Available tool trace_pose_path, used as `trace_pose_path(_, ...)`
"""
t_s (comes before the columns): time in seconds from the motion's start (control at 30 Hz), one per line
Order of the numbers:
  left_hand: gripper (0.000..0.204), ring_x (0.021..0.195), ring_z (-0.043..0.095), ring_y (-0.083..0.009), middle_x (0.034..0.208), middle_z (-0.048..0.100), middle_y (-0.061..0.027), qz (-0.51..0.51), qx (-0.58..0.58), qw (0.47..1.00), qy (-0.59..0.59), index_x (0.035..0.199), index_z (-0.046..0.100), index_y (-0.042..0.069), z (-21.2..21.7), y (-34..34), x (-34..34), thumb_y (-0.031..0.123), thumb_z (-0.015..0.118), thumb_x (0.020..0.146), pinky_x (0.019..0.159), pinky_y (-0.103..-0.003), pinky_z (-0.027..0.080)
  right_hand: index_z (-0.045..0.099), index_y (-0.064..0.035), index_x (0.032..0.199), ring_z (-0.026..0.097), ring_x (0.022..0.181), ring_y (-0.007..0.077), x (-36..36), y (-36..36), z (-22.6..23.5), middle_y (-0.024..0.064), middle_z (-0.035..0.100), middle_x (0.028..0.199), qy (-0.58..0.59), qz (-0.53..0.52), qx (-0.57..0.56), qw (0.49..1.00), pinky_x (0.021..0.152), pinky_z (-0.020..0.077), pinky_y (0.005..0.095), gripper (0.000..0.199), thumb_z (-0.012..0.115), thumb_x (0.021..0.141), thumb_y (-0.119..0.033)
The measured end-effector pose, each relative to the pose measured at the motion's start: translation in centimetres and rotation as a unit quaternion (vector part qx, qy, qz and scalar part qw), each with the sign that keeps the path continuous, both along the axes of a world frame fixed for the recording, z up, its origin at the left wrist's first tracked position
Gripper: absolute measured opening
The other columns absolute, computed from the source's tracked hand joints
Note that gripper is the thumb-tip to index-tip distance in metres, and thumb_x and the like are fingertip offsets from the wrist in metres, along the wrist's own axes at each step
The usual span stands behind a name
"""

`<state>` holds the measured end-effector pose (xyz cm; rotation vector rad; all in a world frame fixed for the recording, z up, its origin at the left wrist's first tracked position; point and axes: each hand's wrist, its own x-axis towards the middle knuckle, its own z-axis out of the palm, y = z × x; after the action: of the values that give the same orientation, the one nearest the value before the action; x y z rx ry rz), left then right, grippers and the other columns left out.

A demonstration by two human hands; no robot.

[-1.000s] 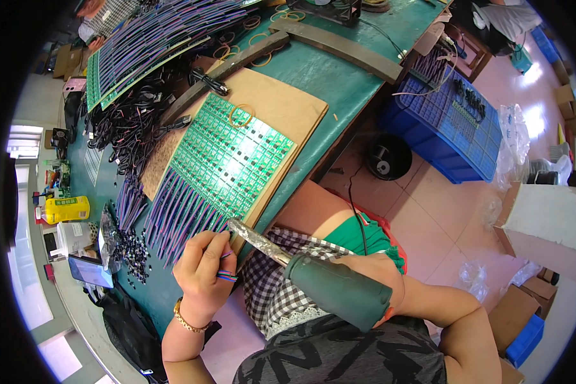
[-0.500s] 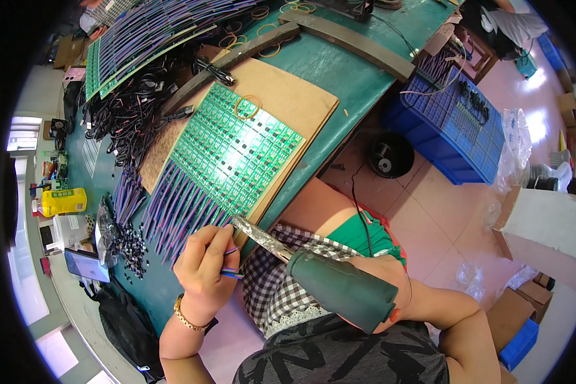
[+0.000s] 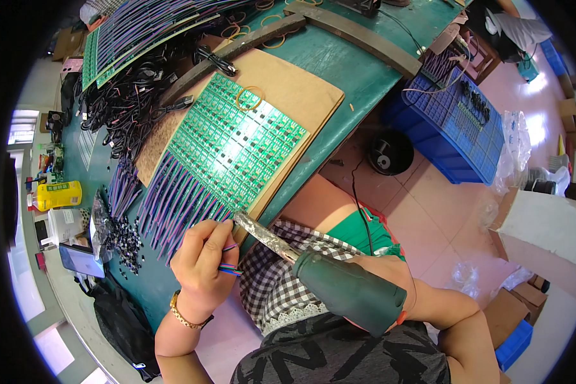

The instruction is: The person holds wires against a circuit board panel and applies heat to the connections using a handheld heating tool, securing a bundle of wires with a rubber band before attaching more wires to the board.

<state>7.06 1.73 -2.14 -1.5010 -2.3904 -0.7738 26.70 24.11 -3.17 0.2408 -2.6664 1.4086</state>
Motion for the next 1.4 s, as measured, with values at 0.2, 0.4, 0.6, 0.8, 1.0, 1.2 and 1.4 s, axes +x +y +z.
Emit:
trace_pose_path(0.2,0.036,0.066,0.062,-0.0223,0.088,0.062,-0.0106,0.002,0.004,1.0,-0.021,0.099,0.068,-0.002,0.1,0.1,-0.1,0.002,0.073,0.063,0.053,-0.031,0.049,0.066,-0.0059,0.099,0.064,0.076,0.0188,-0.1,-0.1,0.4,0.0038,0.066,0.086,-0.063,-0.002,-0.049,0.997,0.069,0.0507,0.0281,0.036,0.074,0.065,-0.013)
trace_pose_path(0.4,0.035,0.068,0.062,-0.023,0.088,0.061,-0.0109,0.007,-0.001,1.0,-0.024,0.098,0.068,-0.002,0.3,0.2,-0.2,0.003,0.073,0.064,0.053,-0.031,0.049,0.065,-0.0037,0.1,0.063,0.073,0.0145,-0.4,-0.4,0.4,0.0035,0.065,0.082,-0.002,-0.027,-0.034,0.999,0.067,0.0497,0.0251,0.033,0.075,0.069,-0.012)
trace_pose_path(0.6,0.035,0.068,0.063,-0.0237,0.089,0.061,-0.0117,0.002,0.001,1.0,-0.029,0.098,0.068,-0.002,0.3,0.1,-0.2,0.003,0.072,0.064,0.053,-0.032,0.049,0.065,-0.0039,0.098,0.061,0.067,0.0144,0.2,-0.4,-0.2,0.0028,0.063,0.077,0.001,-0.022,-0.034,0.999,0.063,0.0484,0.0252,0.031,0.074,0.07,-0.013)
trace_pose_path(0.8,0.036,0.069,0.063,-0.024,0.089,0.061,-0.0121,0.001,-0.003,1.0,-0.031,0.098,0.068,-0.002,0.3,0.1,-0.2,0.002,0.071,0.063,0.054,-0.032,0.05,0.065,-0.0042,0.099,0.061,0.068,0.0137,0.9,-0.3,-0.2,0.0035,0.064,0.079,-0.079,-0.017,-0.061,0.995,0.063,0.0479,0.0249,0.034,0.075,0.068,-0.013)
trace_pose_path(1.0,0.035,0.071,0.064,-0.0241,0.09,0.063,-0.0122,0.016,-0.016,0.998,-0.061,0.098,0.068,-0.001,0.6,0.0,0.1,-0.011,0.07,0.064,0.061,-0.03,0.052,0.065,-0.0069,0.099,0.06,0.068,0.018,1.0,-0.7,-0.1,0.0035,0.063,0.079,-0.109,-0.024,-0.152,0.982,0.061,0.0475,0.029,0.028,0.07,0.072,-0.008)
trace_pose_path(1.2,0.035,0.071,0.064,-0.0244,0.09,0.063,-0.0124,0.015,-0.024,0.998,-0.06,0.097,0.068,-0.001,0.8,0.1,0.1,-0.01,0.071,0.064,0.061,-0.031,0.052,0.065,-0.0069,0.099,0.062,0.074,0.0121,0.1,-0.3,0.6,0.0015,0.065,0.083,-0.036,0.001,-0.002,0.999,0.065,0.0488,0.0265,0.024,0.069,0.075,-0.006)
trace_pose_path(1.4,0.035,0.071,0.064,-0.024,0.09,0.063,-0.0123,0.018,-0.043,0.998,-0.045,0.098,0.068,-0.002,1.1,0.1,0.3,-0.01,0.071,0.064,0.06,-0.031,0.051,0.064,-0.002,0.101,0.062,0.073,0.0144,0.9,-0.2,0.6,0.0053,0.067,0.087,-0.111,-0.011,-0.155,0.982,0.064,0.0496,0.0255,0.021,0.068,0.082,-0.008)
